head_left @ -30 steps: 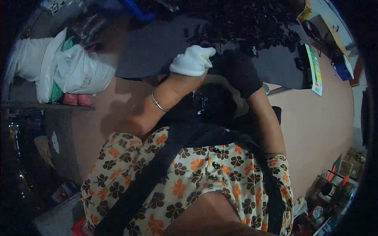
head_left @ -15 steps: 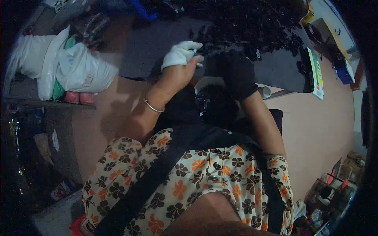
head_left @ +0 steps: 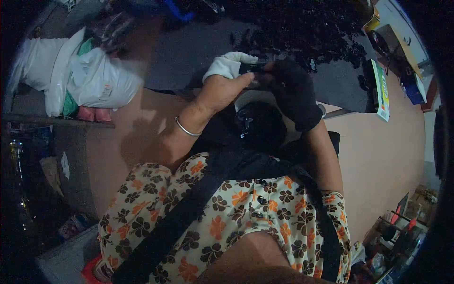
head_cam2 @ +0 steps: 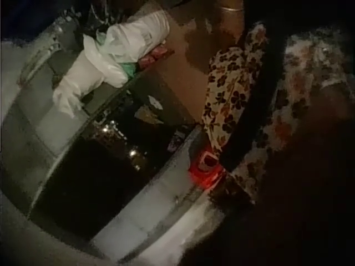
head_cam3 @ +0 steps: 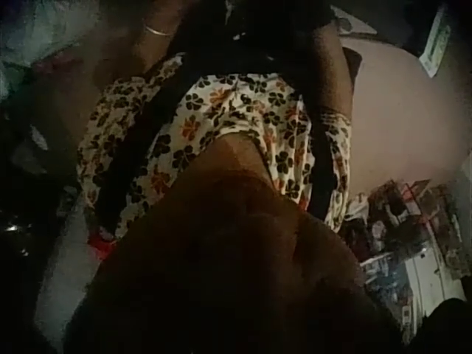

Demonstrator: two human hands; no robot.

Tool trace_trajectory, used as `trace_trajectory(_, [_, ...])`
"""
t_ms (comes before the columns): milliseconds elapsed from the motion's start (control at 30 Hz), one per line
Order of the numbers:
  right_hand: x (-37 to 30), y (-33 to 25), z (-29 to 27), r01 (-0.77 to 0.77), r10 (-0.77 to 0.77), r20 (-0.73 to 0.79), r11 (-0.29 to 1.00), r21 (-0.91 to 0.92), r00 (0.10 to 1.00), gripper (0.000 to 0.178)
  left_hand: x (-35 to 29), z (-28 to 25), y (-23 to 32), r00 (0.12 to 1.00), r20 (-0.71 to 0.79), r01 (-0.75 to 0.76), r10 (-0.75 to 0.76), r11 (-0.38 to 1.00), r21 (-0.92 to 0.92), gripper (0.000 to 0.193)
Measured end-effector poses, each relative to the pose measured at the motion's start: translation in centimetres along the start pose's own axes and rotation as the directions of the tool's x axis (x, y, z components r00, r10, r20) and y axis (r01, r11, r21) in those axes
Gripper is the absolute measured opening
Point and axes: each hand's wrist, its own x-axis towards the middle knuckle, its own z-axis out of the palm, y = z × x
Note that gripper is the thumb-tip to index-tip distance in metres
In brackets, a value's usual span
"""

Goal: The recorder is manually assembling or sorting small black rubber/plastic components at a manufacturing workstation.

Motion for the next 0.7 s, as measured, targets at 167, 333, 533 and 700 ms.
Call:
trace_trajectory(167, [-0.4,-0.3,-0.1,0.058,-0.059,-0.018,0.996,-0.067,0.998,0.023,-0.5,-0.2,0.6,0.998,0.03,0.052,-0.051,0.998,-0.048,0.024])
trace_trajectory(333, [-1.0,0.2,-0.2,-0.034,0.033,-0.032,0.999,-0.033,0.999,0.018,-0.6,-0.3,1.8,0.969,0.184,0.221,-0.166,0.914,-0.34,0.029])
trace_trajectory(533, [-1.1,-0.8,0.5,-0.415,0.436,0.083,0.754,0.509,0.896,0.014,-0.7,0.5,1.9,0.992,0.108,-0.076,0.067,0.994,0.08,0.025])
trace_trajectory(700, [-1.3,0.4,1.1,-0.152,0.17,-0.087,0.972,0.178,0.982,0.014,-0.5,0.3,2.2,0.993,0.078,0.099,-0.091,0.99,-0.105,0.023])
